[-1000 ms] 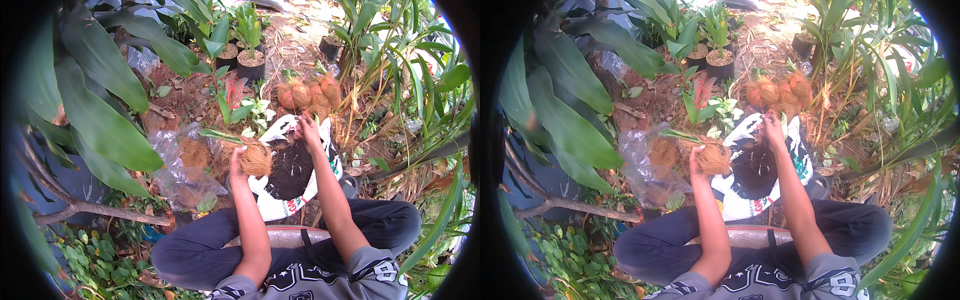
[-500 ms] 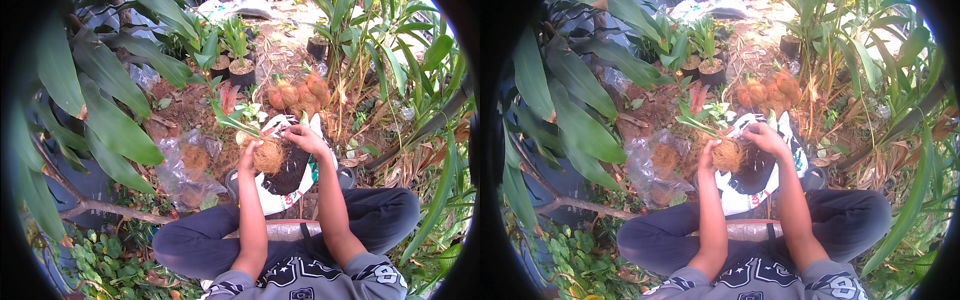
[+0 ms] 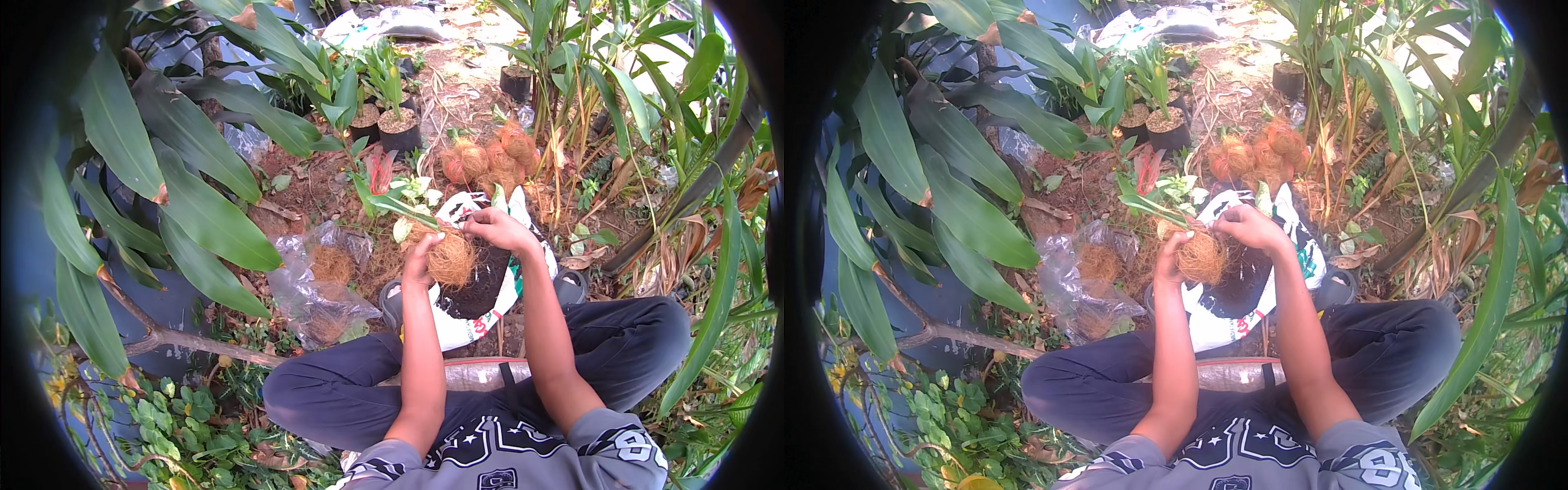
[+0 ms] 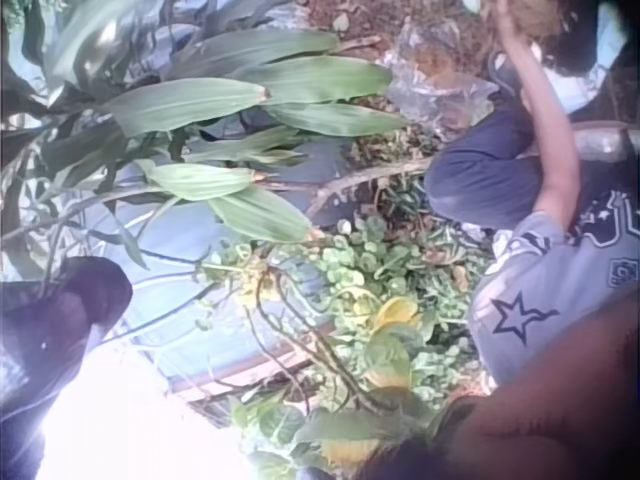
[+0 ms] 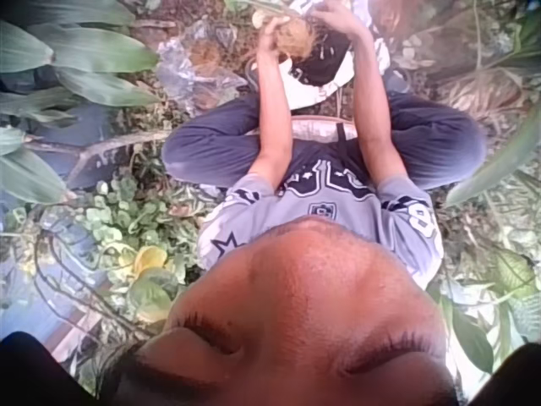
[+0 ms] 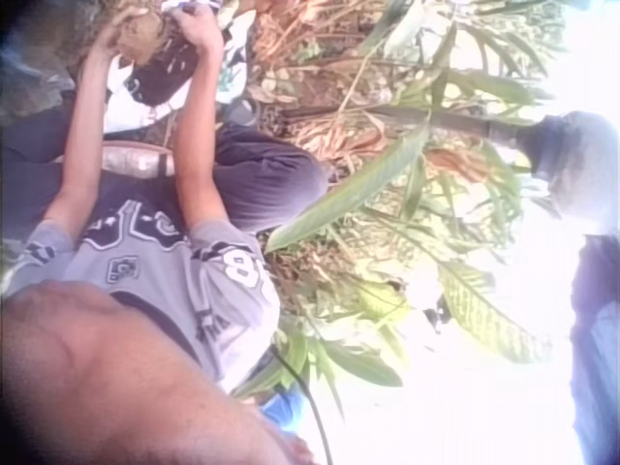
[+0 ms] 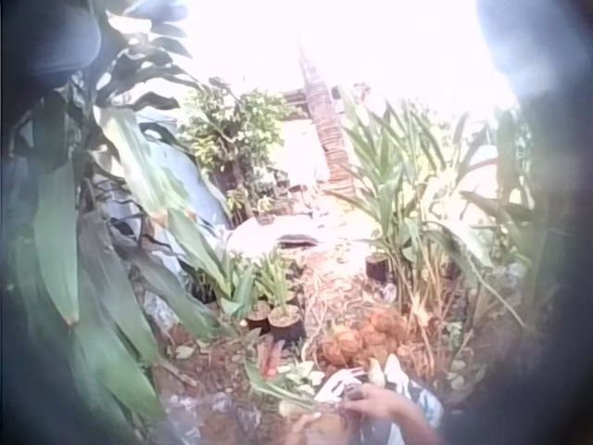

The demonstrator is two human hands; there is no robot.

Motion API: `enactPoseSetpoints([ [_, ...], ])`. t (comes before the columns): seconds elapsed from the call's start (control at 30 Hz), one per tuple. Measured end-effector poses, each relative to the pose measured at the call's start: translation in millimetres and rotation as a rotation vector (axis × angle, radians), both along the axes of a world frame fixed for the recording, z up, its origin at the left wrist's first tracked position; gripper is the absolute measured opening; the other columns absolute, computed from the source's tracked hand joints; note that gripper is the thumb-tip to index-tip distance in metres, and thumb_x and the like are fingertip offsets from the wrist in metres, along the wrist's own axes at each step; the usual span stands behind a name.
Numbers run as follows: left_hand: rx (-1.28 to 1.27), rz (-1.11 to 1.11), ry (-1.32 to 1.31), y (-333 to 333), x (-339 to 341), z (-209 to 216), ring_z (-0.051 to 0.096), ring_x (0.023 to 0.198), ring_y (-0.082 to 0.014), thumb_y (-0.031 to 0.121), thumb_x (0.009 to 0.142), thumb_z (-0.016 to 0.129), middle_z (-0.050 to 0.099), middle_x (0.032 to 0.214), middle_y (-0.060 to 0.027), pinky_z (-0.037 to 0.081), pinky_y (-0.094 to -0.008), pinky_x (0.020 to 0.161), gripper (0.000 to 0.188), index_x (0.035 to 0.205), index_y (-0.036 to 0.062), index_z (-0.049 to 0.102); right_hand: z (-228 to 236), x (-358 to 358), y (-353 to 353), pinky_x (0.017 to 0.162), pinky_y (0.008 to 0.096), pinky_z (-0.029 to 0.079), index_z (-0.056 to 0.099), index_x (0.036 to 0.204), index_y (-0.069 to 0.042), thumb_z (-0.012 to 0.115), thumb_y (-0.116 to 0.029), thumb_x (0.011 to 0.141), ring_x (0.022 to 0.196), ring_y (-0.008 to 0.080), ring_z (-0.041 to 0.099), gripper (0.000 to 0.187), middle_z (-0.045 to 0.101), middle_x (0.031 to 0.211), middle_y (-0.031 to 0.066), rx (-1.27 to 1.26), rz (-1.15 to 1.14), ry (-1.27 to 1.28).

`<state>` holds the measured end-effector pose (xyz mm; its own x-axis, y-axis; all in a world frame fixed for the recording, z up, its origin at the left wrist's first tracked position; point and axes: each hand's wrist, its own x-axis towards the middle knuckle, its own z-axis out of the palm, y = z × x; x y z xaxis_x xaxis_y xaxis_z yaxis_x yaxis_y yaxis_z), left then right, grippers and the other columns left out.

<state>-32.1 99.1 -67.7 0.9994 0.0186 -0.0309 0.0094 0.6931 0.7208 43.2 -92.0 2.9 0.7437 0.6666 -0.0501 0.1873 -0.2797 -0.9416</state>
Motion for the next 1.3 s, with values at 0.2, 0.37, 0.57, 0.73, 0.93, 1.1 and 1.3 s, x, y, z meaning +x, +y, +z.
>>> enactPoseSetpoints([
  [0.2,0.112,0.386,0.229,0.6,3.2,13.7,0.065,0.089,-0.0250,0.018,0.084,0.053,0.063,0.102,-0.0146,0.054,-0.0388,0.079,0.034,0.111,-0.0026,0.055,19.1,-16.0,12.5,0.047,0.0218,0.031,0.062,0.086,-0.003,0.053,-0.030,0.095,0.058,0.0028,0.042,0.030,0.049,0.065,-0.0057,0.051,-0.111,0.081],
  [0.37,0.102,0.744,0.304,28.7,8.6,-1.9,0.066,0.085,-0.0257,0.025,0.085,0.055,0.064,0.098,-0.0132,0.055,-0.0391,0.074,0.035,0.109,-0.0005,0.056,16.8,-53.1,62.3,0.044,0.0228,0.031,0.058,0.087,-0.004,0.048,-0.031,0.097,0.053,0.0045,0.037,0.030,0.042,0.062,-0.0058,0.146,-0.043,0.115],
  [0.57,-0.085,0.857,0.424,38.0,2.3,21.4,0.066,0.083,-0.0299,0.034,0.089,0.051,0.062,0.103,-0.0142,0.056,-0.0428,0.071,0.040,0.111,0.0015,0.055,-19.0,-80.6,93.4,0.042,0.0234,0.024,0.052,0.083,-0.009,0.046,-0.033,0.100,0.049,0.0044,0.029,0.030,0.034,0.058,-0.0084,0.160,0.128,0.508],
  [0.73,-0.224,0.652,0.215,45.2,-4.5,23.3,0.064,0.093,-0.0270,0.031,0.088,0.051,0.062,0.105,-0.0126,0.053,-0.0424,0.081,0.039,0.113,0.0010,0.054,-57.9,-75.2,93.1,0.045,0.0224,0.021,0.043,0.077,-0.015,0.048,-0.030,0.099,0.050,0.0047,0.025,0.027,0.027,0.060,-0.0091,0.406,0.275,1.072],
  [0.93,-0.081,0.236,0.116,18.4,1.0,20.9,0.060,0.100,-0.0232,0.026,0.088,0.051,0.061,0.110,-0.0107,0.049,-0.0375,0.088,0.038,0.116,0.0010,0.055,-91.7,-33.6,51.1,0.049,0.0239,0.028,0.053,0.090,-0.011,0.047,-0.019,0.097,0.053,0.0071,0.033,0.012,0.041,0.067,-0.0046,0.583,-0.110,1.152],
  [1.1,0.359,0.226,0.066,-4.4,-10.1,37.3,0.059,0.098,-0.0180,0.019,0.085,0.057,0.062,0.109,-0.0086,0.047,-0.0313,0.085,0.034,0.112,-0.0007,0.060,-33.3,-7.9,19.0,0.046,0.0222,0.027,0.058,0.095,-0.010,0.063,-0.028,0.090,0.052,0.0046,0.034,0.019,0.046,0.069,-0.0072,0.408,-0.287,0.827],
  [1.3,0.485,0.325,0.158,-0.5,-3.5,29.5,0.062,0.092,-0.0191,0.022,0.086,0.058,0.063,0.106,-0.0108,0.050,-0.0327,0.080,0.033,0.108,-0.0025,0.061,3.5,-7.0,11.8,0.041,0.0203,0.019,0.050,0.080,-0.013,0.052,-0.026,0.097,0.047,0.0015,0.026,0.021,0.033,0.059,-0.0114,0.357,-0.176,0.572],
])
